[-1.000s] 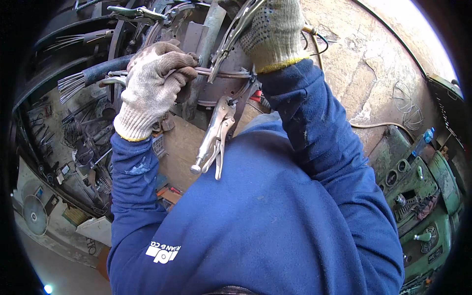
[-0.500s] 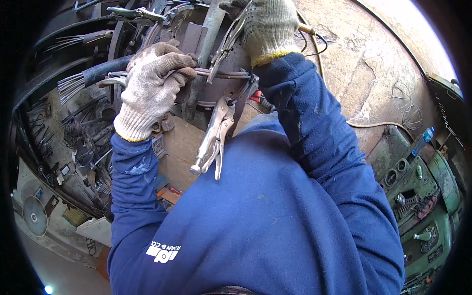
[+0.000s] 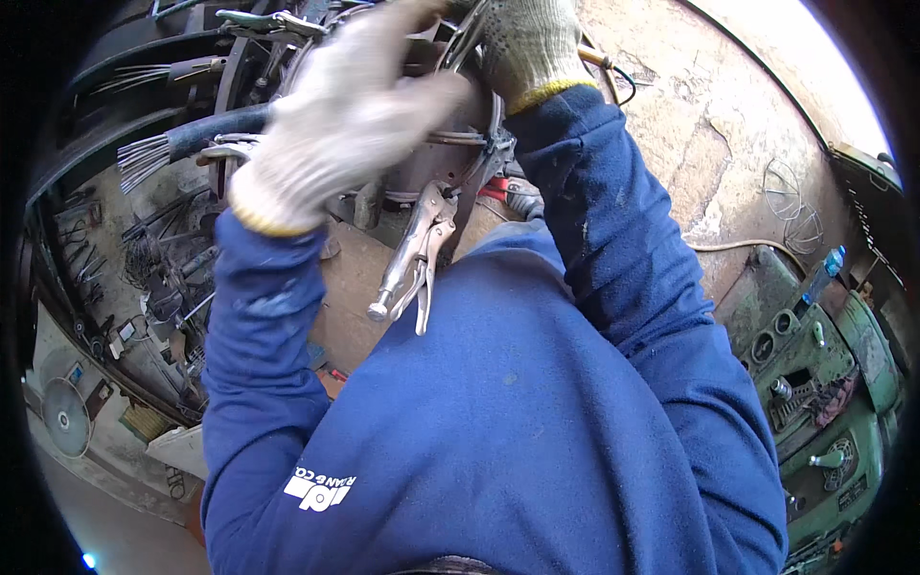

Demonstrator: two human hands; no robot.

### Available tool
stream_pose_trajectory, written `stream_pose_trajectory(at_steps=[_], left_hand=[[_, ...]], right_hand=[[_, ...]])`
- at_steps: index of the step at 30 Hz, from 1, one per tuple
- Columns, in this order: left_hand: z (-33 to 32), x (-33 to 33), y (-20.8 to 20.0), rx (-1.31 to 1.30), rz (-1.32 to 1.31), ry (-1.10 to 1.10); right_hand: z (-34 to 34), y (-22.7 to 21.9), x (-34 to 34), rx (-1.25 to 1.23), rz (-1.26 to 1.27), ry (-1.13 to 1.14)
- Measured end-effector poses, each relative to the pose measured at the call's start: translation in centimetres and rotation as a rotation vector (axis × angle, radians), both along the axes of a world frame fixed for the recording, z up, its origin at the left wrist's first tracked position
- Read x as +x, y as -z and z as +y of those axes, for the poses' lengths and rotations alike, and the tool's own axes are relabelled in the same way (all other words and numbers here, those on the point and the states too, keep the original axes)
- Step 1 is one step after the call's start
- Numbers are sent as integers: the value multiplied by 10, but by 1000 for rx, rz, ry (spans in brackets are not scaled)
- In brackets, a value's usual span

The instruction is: The person uses a hammer and locking pliers to adjust and secure metal pieces on a circular frame before welding the joints together using a welding rod.

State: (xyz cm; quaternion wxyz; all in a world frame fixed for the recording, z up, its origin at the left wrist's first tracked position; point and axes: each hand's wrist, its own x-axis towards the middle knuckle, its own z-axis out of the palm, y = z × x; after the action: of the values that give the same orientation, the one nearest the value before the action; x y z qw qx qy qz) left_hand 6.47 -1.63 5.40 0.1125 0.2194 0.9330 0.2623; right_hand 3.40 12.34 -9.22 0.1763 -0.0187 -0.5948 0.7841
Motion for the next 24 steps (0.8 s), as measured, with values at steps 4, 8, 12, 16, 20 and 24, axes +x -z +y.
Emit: stream_pose_trajectory(at_steps=[4,8,12,16,20,24], left_hand=[[23,-12,34,-154,-129,-120],[25,-24,65,-372,-73,-149],[31,-23,69,-297,-45,-222],[31,-15,54,-443,67,-26],[27,-19,69,-340,69,-109],[28,-19,69,-337,13,-200]], right_hand=[[1,-1,-4,-259,-160,-98],[1,-18,0,-558,-297,-204],[-6,-67,4,-821,-374,-197],[-9,-29,-11,-748,-281,-143],[-9,-4,-23,-701,-292,-146],[-13,-6,-24,-735,-325,-110]])
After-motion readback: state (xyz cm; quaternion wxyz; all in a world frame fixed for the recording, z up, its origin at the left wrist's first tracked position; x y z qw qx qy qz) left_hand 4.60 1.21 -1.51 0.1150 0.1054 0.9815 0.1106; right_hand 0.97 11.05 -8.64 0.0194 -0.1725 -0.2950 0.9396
